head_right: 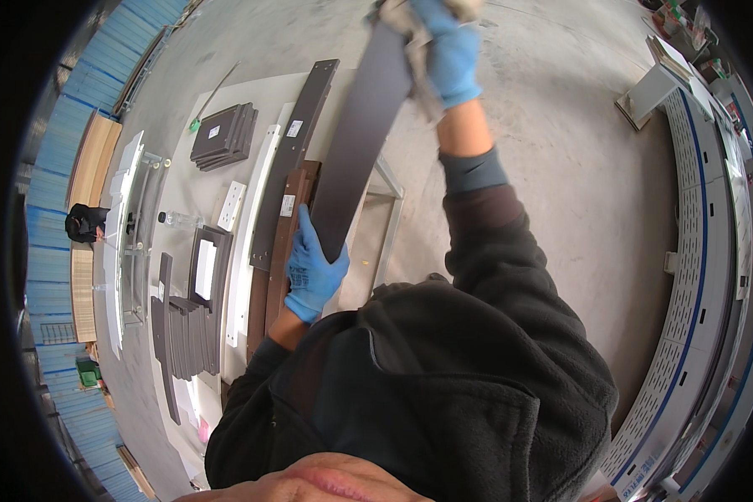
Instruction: The person wipes several wooden parts with a cloth, handling them one at a time. They pick up each piece, wipe both sides, and place it on a nearby table or back on the shelf.
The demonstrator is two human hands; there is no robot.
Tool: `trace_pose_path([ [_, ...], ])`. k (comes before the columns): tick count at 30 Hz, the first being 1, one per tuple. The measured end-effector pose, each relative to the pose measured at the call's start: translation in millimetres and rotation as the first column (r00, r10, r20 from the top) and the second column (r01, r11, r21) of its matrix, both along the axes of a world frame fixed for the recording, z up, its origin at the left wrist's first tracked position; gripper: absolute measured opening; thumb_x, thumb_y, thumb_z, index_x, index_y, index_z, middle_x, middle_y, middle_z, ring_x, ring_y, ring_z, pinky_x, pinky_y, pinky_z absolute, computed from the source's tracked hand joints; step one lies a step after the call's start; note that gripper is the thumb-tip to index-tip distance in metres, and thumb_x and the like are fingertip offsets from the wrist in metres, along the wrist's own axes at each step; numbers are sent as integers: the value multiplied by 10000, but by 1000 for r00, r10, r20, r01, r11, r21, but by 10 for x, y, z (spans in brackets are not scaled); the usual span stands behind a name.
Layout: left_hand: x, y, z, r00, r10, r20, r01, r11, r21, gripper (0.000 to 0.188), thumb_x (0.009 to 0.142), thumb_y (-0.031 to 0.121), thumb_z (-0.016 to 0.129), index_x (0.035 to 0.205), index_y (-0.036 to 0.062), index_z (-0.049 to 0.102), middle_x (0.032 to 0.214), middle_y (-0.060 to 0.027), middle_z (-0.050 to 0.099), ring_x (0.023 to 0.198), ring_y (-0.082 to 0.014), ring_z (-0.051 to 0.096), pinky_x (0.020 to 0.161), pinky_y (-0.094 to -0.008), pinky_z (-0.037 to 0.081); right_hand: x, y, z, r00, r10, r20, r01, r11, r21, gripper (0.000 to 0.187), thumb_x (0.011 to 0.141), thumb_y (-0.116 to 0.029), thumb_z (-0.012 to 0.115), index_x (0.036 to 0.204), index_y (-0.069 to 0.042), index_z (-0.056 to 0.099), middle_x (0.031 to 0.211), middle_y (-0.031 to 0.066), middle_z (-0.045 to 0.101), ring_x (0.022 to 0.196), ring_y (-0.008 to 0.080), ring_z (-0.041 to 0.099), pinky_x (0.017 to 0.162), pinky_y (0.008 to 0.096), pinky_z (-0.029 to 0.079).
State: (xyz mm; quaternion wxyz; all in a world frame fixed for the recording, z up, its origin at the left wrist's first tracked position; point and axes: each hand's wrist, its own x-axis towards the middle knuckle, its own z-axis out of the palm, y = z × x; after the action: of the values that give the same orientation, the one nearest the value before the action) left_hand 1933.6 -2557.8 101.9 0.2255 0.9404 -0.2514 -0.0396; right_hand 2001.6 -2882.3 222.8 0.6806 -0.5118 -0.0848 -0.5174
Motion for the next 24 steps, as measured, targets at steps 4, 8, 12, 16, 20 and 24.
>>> trace_pose_path([
  [4, 157, -202, 194, 982, -5, 189, 47, 976, -214, 1102, 818, 176, 770, 1638, 6, 54, 1356, -317, 528, 1137, -460, 625, 920, -502, 547, 1, 702, -387, 991, 80, -103, -89, 992, -92, 144, 929, -13, 627, 1016, 16, 739, 885, 34, 702, 793, 109, 644, 716, 257, 525],
  [8, 228, -193, 263, 987, -9, 163, 50, 968, -246, 1097, 823, 166, 768, 1635, -5, 51, 1428, -336, 490, 1207, -476, 594, 994, -489, 523, -16, 799, -404, 926, 345, -152, -332, 938, 102, 125, 900, -30, 646, 976, 8, 739, 911, 19, 694, 814, 113, 628, 731, 280, 523],
  [12, 105, -60, 95, 956, -195, 217, 237, 953, -187, 1153, 826, 194, 780, 1640, 31, -19, 1209, -279, 551, 990, -413, 656, 824, -472, 568, 172, 179, 103, 981, 192, 25, -193, 952, 238, 223, 936, -130, 609, 1088, 31, 639, 1024, 90, 672, 884, 206, 627, 801, 334, 531],
  [16, 25, -91, -122, 975, -205, 89, 223, 924, -310, 1110, 836, 153, 773, 1618, -37, 10, 1577, -333, 322, 1404, -461, 448, 1139, -478, 410, 180, 40, 240, 838, 543, -56, -534, 837, 121, 426, 1006, -246, 540, 1293, 69, 553, 1157, 188, 654, 1085, 286, 635, 945, 389, 531],
  [20, 166, -206, -69, 969, -139, 207, 207, 909, -361, 1133, 823, 156, 786, 1628, 10, 2, 1379, -335, 470, 1252, -484, 552, 1041, -489, 493, -21, 690, -9, 875, 411, -255, -402, 911, 89, 364, 922, -163, 590, 1214, 53, 612, 1099, 158, 686, 1035, 254, 660, 905, 376, 551],
  [24, 375, -383, 111, 980, -165, 113, 200, 786, -585, 1129, 810, 155, 808, 1609, -36, 34, 1458, -328, 423, 1357, -434, 487, 1110, -466, 445, -213, 1345, -373, 900, 343, -270, -333, 939, 84, 259, 787, -13, 678, 1041, 19, 720, 976, 86, 736, 902, 185, 691, 804, 340, 577],
])
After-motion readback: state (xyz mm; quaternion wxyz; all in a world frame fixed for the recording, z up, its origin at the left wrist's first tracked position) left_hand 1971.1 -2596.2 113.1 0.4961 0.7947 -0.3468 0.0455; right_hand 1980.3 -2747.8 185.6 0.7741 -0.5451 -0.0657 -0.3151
